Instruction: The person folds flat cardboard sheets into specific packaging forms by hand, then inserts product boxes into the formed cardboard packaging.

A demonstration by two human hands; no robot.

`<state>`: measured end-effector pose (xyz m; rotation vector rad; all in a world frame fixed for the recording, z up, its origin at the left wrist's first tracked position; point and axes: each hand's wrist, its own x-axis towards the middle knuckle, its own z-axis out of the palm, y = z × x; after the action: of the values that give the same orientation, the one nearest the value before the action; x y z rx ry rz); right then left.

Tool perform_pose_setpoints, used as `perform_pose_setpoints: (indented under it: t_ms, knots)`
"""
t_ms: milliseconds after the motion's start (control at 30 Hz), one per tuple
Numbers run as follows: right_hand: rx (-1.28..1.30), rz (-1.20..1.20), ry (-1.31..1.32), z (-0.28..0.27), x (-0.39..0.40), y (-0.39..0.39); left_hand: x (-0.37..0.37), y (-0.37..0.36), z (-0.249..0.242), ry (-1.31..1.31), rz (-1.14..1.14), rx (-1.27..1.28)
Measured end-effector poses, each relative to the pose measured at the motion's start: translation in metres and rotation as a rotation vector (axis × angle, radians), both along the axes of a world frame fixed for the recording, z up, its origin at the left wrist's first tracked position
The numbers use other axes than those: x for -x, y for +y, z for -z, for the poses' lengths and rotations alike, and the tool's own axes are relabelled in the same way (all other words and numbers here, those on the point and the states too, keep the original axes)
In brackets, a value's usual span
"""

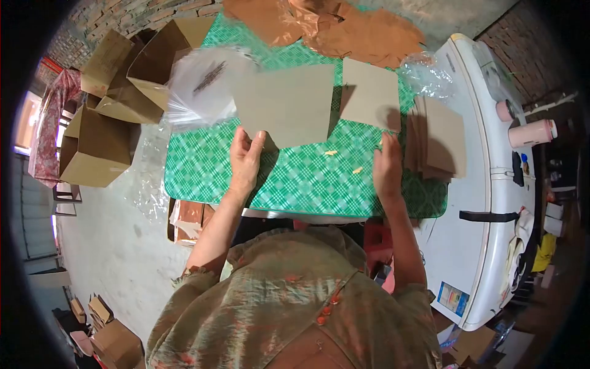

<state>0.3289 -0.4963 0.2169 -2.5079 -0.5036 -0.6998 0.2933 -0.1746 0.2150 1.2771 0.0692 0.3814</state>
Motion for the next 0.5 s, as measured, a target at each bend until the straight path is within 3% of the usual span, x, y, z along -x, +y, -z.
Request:
perform_pose_setpoints:
  t_ms: [67, 167, 267, 500]
  knots:
    - [0.185, -0.087, 0.030, -0.007, 0.016, 0.005, 0.002, 0.000, 0.000, -0.002, -0.013, -0.006]
    - [-0.003, -0.431, 0.252, -0.027, 0.053, 0.022, 0.004, 0.004, -0.001, -0.014, -0.064, 0.062]
    - [-0.073, -0.625, 0.356, -0.038, 0.049, 0.035, 0.003, 0.009, 0.000, -0.036, -0.132, 0.212]
    - [0.277, -0.520, 0.206, -0.025, -0.032, 0.072, 0.001, 0.008, -0.004, -0.057, -0.155, 0.263]
